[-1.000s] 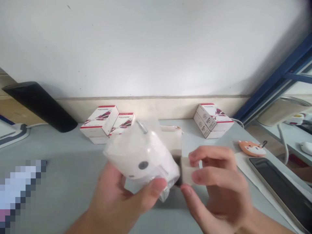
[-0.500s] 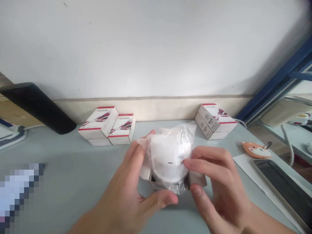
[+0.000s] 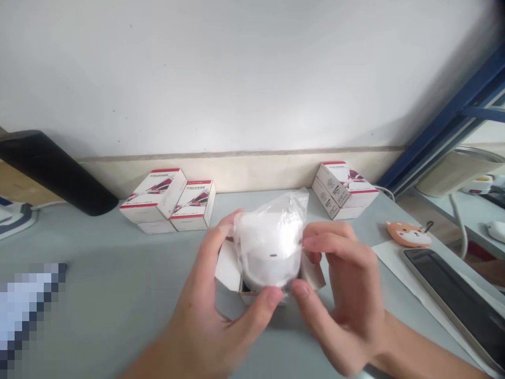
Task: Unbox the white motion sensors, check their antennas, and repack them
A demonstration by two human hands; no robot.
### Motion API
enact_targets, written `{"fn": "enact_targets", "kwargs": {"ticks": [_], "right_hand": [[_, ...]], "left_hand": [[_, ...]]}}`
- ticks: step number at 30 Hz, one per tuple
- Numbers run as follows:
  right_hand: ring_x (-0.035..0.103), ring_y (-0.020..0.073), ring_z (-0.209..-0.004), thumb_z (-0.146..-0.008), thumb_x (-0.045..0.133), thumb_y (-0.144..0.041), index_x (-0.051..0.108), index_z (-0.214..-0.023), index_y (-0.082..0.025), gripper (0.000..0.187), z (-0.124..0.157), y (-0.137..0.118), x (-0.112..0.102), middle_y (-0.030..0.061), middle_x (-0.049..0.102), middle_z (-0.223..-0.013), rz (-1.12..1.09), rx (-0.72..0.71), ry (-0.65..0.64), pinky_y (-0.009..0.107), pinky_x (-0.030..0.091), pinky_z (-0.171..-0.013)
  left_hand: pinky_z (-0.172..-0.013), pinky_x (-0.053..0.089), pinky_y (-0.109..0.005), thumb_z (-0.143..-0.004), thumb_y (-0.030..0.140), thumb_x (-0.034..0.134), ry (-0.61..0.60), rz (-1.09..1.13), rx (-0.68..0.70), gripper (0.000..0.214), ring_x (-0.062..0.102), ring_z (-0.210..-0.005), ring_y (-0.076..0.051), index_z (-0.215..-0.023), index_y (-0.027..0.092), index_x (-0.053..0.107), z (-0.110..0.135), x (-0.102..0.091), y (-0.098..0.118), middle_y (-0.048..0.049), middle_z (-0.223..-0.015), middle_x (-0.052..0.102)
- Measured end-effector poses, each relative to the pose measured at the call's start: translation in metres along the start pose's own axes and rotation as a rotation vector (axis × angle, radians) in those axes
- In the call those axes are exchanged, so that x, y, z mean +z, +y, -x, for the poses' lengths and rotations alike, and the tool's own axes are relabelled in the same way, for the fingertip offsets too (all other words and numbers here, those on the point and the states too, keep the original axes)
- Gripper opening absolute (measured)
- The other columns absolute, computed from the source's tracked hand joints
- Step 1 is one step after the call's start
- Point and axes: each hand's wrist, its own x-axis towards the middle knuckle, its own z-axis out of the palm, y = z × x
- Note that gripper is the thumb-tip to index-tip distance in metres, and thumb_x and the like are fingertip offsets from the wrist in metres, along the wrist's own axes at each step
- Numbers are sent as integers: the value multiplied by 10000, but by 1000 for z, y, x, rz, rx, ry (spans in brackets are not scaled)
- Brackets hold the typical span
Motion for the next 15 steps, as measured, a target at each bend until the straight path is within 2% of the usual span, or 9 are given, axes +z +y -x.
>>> {"fn": "enact_targets", "kwargs": {"ticks": [2, 4, 7, 9, 12, 15], "right_hand": [[558, 185, -830, -797, 620, 18, 514, -1366, -126, 596, 0, -2, 1, 134, 558, -1147, -19, 8, 4, 281, 475, -515], [548, 171, -806, -790, 624, 32, 517, -1357, -119, 597, 1, -4, 2, 127, 552, -1134, -25, -4, 13, 258, 445, -483], [543, 171, -793, -779, 620, 38, 517, -1375, -129, 627, 3, -4, 5, 114, 573, -1101, -36, -27, 32, 259, 452, -488], [549, 193, -792, -783, 622, 5, 503, -1426, -131, 668, 5, -3, 6, 112, 604, -1070, -34, -51, 43, 300, 488, -526], [536, 184, -739, -801, 625, -41, 482, -1486, -118, 705, 5, -1, 5, 91, 625, -1023, -36, -34, 37, 327, 486, -549], [537, 159, -723, -796, 593, -20, 490, -1481, -91, 697, 1, -2, 2, 92, 629, -1048, -5, -66, -1, 311, 469, -548]], "left_hand": [[-1071, 639, -501, -820, 338, 846, -22, 31, 60, 953, 543, -1477, -394, -1629, 399, 344, 4, 1, -4, -64, -1673, 469], [-1030, 662, -515, -811, 324, 842, 5, 31, 88, 959, 603, -1415, -402, -1631, 376, 348, 6, 3, -3, -92, -1633, 514], [-957, 698, -470, -844, 300, 805, 52, 43, 77, 844, 712, -1267, -359, -1581, 387, 403, 6, 9, 7, -81, -1519, 620], [-897, 715, -425, -879, 282, 773, 36, 87, 84, 741, 754, -1163, -317, -1533, 382, 439, 4, 11, 13, -77, -1428, 668], [-859, 713, -385, -909, 238, 737, 28, 127, 87, 652, 756, -1101, -272, -1488, 354, 461, 2, 11, 15, -86, -1377, 662], [-925, 686, -376, -851, 217, 780, 10, 153, 168, 799, 707, -1177, -265, -1540, 352, 400, 0, 10, 6, -86, -1431, 595]]}}
